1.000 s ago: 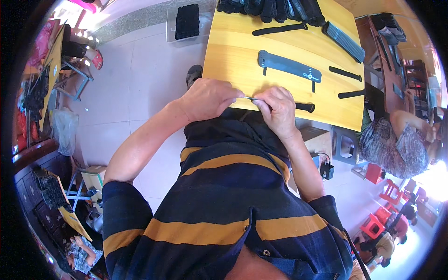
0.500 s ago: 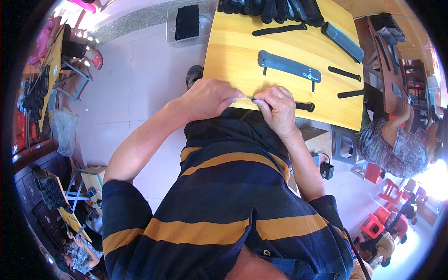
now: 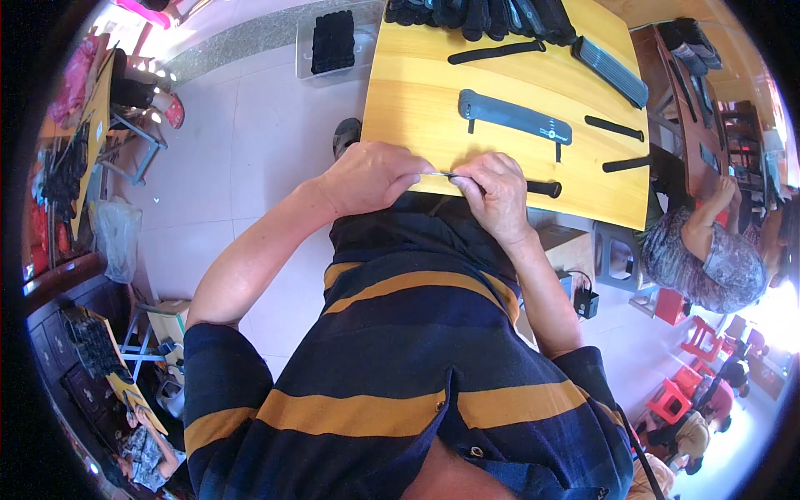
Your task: Assembling and checking textile straps or components at a workstation.
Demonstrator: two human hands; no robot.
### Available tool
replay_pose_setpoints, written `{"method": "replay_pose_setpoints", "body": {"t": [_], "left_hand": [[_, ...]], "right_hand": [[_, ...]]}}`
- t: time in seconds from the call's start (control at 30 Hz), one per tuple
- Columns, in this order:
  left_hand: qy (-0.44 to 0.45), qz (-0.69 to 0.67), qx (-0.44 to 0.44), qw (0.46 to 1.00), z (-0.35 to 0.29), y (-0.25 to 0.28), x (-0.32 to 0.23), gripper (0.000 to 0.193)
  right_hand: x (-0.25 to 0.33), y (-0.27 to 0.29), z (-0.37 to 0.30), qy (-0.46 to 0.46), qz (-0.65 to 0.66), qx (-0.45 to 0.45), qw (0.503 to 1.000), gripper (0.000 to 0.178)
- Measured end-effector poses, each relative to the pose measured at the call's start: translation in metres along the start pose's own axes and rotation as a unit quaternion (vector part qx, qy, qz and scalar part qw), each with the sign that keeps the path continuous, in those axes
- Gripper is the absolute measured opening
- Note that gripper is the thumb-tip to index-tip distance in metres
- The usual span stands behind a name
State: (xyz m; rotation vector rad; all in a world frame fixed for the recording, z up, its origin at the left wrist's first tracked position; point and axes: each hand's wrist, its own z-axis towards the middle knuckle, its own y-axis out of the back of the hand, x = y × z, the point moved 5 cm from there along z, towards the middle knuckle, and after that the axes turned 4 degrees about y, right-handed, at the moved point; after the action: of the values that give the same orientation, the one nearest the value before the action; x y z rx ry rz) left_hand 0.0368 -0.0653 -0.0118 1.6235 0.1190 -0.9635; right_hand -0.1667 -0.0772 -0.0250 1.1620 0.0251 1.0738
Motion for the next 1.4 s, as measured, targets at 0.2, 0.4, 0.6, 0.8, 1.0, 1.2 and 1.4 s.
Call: {"method": "replay_pose_setpoints", "body": {"t": [0.2,0.4,0.6,0.8,1.0,1.2,1.4], "left_hand": [[-0.006,0.012,0.000,1.000,0.002,0.002,-0.003,0.019],[-0.004,0.010,0.012,1.000,0.005,0.004,-0.005,0.019],[-0.003,0.052,0.052,0.997,0.011,0.005,-0.008,0.021],[0.008,0.090,0.096,0.991,0.020,0.004,-0.014,0.016],[0.011,0.115,0.111,0.987,0.022,0.003,-0.014,0.016],[0.030,0.129,0.126,0.983,0.028,0.007,-0.016,0.018],[0.028,0.163,0.147,0.975,0.031,0.010,-0.024,0.017]], "right_hand": [[0.000,0.000,0.000,0.001,-0.001,0.000,1.000,0.010],[0.000,0.000,0.000,0.001,0.001,0.001,1.000,0.010],[-0.001,0.000,-0.001,0.009,0.006,-0.002,1.000,0.010],[-0.002,-0.001,-0.001,0.012,0.011,-0.001,1.000,0.010],[0.000,0.002,0.002,0.038,0.010,-0.013,0.999,0.012],[0.002,0.004,0.005,0.033,0.007,0.006,0.999,0.011],[0.002,0.000,0.003,0.021,0.002,0.007,1.000,0.009]]}}
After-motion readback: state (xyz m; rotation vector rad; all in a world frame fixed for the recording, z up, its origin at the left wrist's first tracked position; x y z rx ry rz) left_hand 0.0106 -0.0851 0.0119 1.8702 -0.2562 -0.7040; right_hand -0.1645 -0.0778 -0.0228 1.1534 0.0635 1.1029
